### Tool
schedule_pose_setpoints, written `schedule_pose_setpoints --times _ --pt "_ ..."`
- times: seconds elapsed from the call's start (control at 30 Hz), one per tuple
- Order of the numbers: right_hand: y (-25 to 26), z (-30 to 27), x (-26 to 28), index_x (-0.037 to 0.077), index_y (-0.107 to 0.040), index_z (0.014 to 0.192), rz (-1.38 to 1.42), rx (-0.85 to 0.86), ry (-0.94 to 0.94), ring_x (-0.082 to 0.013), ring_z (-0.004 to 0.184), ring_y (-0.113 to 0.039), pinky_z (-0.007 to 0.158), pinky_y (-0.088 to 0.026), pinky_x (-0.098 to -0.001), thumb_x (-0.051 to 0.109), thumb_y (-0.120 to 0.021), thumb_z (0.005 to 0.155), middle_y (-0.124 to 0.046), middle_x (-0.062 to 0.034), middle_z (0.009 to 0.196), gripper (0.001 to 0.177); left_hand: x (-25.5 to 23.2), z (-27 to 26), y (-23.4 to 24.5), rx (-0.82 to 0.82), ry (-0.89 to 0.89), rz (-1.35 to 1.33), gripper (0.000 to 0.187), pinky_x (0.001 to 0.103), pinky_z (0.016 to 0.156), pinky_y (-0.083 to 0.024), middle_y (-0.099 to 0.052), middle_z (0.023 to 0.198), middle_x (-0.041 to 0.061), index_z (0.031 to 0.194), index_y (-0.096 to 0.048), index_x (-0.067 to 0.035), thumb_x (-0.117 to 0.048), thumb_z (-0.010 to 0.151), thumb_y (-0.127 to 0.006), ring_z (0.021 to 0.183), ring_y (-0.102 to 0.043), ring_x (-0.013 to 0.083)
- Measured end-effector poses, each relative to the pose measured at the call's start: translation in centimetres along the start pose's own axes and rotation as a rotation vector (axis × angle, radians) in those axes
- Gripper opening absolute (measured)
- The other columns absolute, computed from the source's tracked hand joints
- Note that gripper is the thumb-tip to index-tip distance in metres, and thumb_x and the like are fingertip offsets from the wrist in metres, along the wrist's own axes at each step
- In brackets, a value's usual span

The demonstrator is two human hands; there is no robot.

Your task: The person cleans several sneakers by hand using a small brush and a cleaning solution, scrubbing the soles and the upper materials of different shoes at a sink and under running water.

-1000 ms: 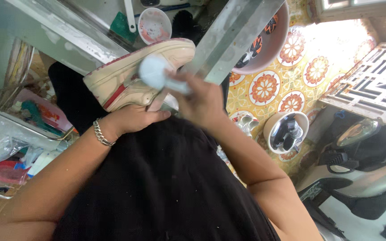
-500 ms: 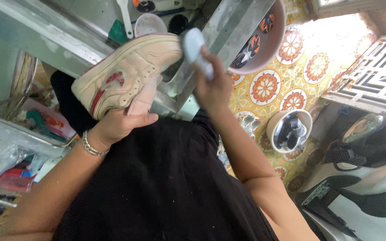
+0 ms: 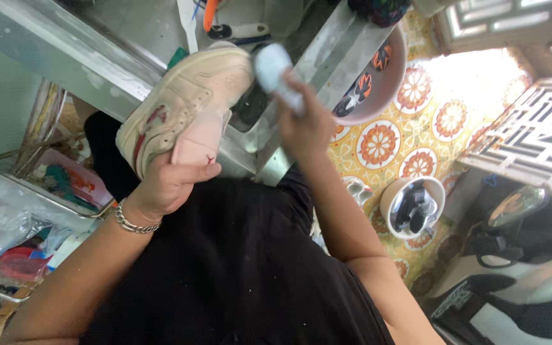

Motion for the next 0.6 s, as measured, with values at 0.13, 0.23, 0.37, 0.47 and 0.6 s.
schedule_pose_setpoints --times 0.13,0.23,0.37,0.47,0.6 --pt "-3.1 3.6 -6.3 0.011 -0.057 0.130 0.923 0.000 -0.293 -0.0082 0.062 -0.045 0.054 -0.032 -0.0225 0.033 -0.069 0.108 -0.061 0.0003 0.080 0.034 -3.5 1.4 -1.4 0.006 -0.025 -0.253 0.071 0.039 0.095 -0.042 -0.054 0.144 0.014 0.154 -0.041 0.004 0.003 0.090 -0.071 0.129 -0.053 0.0279" --pt "-8.8 4.7 -6.9 0.010 -0.054 0.113 1.448 0.206 -0.533 -0.0081 0.052 -0.045 0.044 -0.032 -0.0218 0.047 -0.066 0.105 -0.056 -0.0020 0.075 0.040 -6.2 4.1 -4.0 0.104 -0.115 -0.460 0.070 0.042 0.120 -0.045 -0.053 0.148 0.016 0.153 -0.038 0.007 -0.014 0.095 -0.071 0.141 -0.052 0.0292" --pt "-13.6 6.5 -1.9 0.008 -0.054 0.134 1.637 0.535 -0.403 -0.0143 0.086 -0.065 0.070 -0.053 -0.0302 0.044 -0.076 0.089 -0.066 -0.0033 0.103 0.062 -8.0 7.4 -5.2 0.159 -0.094 -0.697 0.074 0.045 0.115 -0.048 -0.054 0.146 0.019 0.151 -0.040 0.010 -0.038 0.102 -0.067 0.135 -0.056 0.0326" --pt "-14.9 8.0 0.4 0.008 -0.049 0.139 1.757 0.643 -0.456 -0.0181 0.112 -0.071 0.099 -0.058 -0.0363 0.035 -0.079 0.082 -0.069 -0.0055 0.124 0.070 -8.9 10.2 -5.2 0.213 -0.099 -0.781 0.077 0.046 0.108 -0.050 -0.056 0.143 0.024 0.150 -0.042 0.012 -0.047 0.104 -0.062 0.131 -0.059 0.0346" --pt "-14.4 10.2 1.1 -0.001 -0.052 0.139 1.723 0.579 -0.526 -0.0245 0.108 -0.071 0.098 -0.058 -0.0416 0.028 -0.078 0.094 -0.069 -0.0137 0.121 0.060 -9.3 14.3 -0.7 -0.091 0.046 -0.431 0.053 0.042 0.104 -0.055 -0.066 0.131 0.014 0.138 -0.057 0.000 -0.037 0.101 -0.060 0.121 -0.064 0.0256"
Point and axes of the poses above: each hand's wrist, its own z-axis towards the middle knuckle, its own y-axis out of the back of the hand, x = y × z, the point moved 8 cm from there along z, towards the middle knuckle
